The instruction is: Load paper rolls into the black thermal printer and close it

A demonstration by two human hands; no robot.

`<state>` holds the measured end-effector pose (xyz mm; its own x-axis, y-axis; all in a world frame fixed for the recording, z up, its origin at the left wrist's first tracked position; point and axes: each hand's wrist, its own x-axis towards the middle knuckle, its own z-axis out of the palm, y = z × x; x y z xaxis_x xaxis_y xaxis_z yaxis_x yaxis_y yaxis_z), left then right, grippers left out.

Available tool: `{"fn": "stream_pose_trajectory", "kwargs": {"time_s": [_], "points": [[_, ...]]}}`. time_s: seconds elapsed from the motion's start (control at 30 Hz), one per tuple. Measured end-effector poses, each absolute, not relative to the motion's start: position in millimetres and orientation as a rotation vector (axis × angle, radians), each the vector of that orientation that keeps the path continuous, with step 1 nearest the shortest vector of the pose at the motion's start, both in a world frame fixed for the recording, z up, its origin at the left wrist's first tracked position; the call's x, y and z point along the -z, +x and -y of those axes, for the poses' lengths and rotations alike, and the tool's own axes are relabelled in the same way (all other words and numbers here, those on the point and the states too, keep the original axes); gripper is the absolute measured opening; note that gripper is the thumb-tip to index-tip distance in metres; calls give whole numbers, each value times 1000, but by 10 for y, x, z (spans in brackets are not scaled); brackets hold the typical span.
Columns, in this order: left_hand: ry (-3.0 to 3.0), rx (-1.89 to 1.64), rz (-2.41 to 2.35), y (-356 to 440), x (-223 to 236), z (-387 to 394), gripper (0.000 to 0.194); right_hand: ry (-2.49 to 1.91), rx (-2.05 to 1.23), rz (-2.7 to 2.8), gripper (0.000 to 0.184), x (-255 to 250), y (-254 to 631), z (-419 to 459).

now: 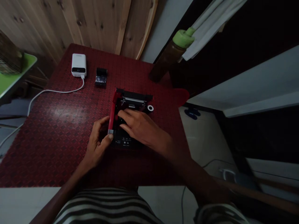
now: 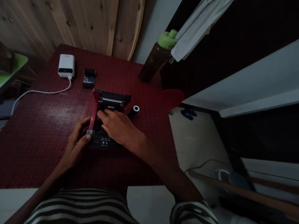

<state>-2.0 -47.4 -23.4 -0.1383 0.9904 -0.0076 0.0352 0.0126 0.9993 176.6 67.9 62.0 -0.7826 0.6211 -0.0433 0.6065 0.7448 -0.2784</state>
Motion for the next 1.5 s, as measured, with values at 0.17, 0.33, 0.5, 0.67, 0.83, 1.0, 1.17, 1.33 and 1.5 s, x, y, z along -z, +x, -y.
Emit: {"fn": "stream_pose_trajectory", "kwargs": {"time_s": [0.17,0.33,0.5,0.67,0.83,1.0,1.17,1.33,1.5], "points": [[1186,-1312,-1343,-20,227,460,57,-996,-244,2917,36,-640,1775,-593],[1184,-1331,-1334,-16,238,453,55,-897,-160,2775,37,-505,1823,-550],[1177,-1315,-1331,-27,241,457,58,-1029,-136,2637,34,-365,1865,-517],[1150,-1288,-1331,-35,187,454,58,-1120,-279,2455,19,-296,1923,-490],[1121,-1271,-1344,-34,120,466,56,-1062,-387,2342,18,-313,1977,-448],[1056,-1218,-1363,-46,-12,454,50,-1055,-338,2300,21,-405,1938,-332],[1212,-1398,-1491,-81,-108,74,57,-1155,-139,2326,27,-380,1827,-169],[1363,-1536,-1391,-57,-177,-509,47,-1086,-44,2373,34,-326,1770,-35],[1325,-1541,-1384,-34,-237,-523,36,-976,167,2380,34,-335,1802,130]]}}
